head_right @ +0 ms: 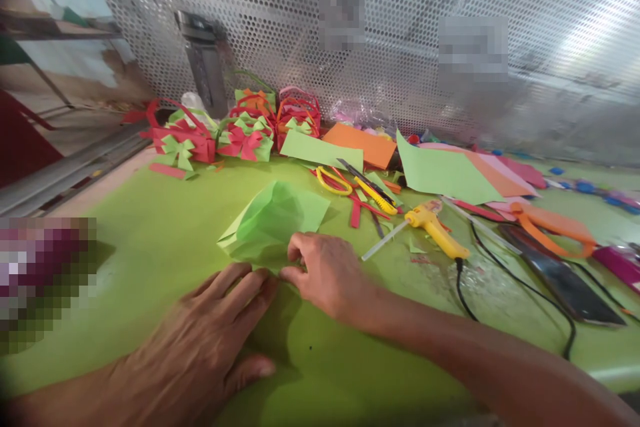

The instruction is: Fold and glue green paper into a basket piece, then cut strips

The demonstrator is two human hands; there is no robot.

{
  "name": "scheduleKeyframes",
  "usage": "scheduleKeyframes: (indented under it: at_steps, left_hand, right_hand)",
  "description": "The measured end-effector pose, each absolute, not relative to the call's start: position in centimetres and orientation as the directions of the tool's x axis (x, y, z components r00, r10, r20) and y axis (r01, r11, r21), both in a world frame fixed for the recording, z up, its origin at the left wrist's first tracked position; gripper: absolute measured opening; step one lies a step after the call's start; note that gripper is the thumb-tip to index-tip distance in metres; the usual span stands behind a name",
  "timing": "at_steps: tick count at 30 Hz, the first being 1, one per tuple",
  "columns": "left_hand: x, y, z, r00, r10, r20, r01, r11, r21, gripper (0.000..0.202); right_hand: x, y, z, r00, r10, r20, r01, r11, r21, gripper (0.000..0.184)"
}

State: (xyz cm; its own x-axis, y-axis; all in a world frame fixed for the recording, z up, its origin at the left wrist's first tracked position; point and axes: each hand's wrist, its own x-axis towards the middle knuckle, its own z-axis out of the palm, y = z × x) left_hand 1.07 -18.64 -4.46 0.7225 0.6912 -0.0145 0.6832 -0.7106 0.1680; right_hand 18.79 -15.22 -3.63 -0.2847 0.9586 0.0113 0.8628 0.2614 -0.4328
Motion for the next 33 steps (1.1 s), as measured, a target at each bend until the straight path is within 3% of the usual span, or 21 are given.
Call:
scheduleKeyframes:
  at_steps: [9,16,18,22,25,29,33]
  left_hand:
    - [0.8,-18.6,-4.8,0.743,0.666,0.064,0.653,-0.743,0.149,0.051]
    - [0.6,-18.7,-5.5,0.754,0.645,0.125,0.630,-0.764,0.140,0.060]
    - [0.6,-18.7,-5.4,0.748,0.651,0.129,0.639,-0.759,0.124,0.058]
    - [0.8,-18.5,-5.5,0.742,0.651,0.159,0.645,-0.759,0.094,0.062]
    - [0.7,-18.2,-6.0,0.751,0.627,0.205,0.624,-0.776,0.088,0.064]
    - [0.3,-17.9,-6.1,0.758,0.605,0.242,0.600,-0.793,0.105,0.058]
    - [0.2,-18.6,-5.7,0.747,0.641,0.179,0.628,-0.768,0.125,0.049]
  right_hand:
    - [19.4,-14.9,-3.2,-0.268,0.960,-0.079,0.863,0.203,-0.464,0.005]
    - [20.3,-14.8,-3.9,-0.341,0.940,0.003,0.832,0.304,-0.463,0.015]
    - [20.7,-15.3,-3.9,-0.436,0.896,0.079,0.823,0.433,-0.369,0.024]
    - [20.9,-16.7,-3.7,-0.652,0.755,0.068,0.758,0.652,0.029,0.046]
    - [20.7,-17.5,-3.9,-0.714,0.699,0.046,0.688,0.688,0.230,0.043]
    - [20.5,-17.6,-4.5,-0.722,0.688,0.072,0.668,0.666,0.330,0.032]
    - [20.8,-17.4,-4.4,-0.741,0.669,0.051,0.646,0.691,0.324,0.032]
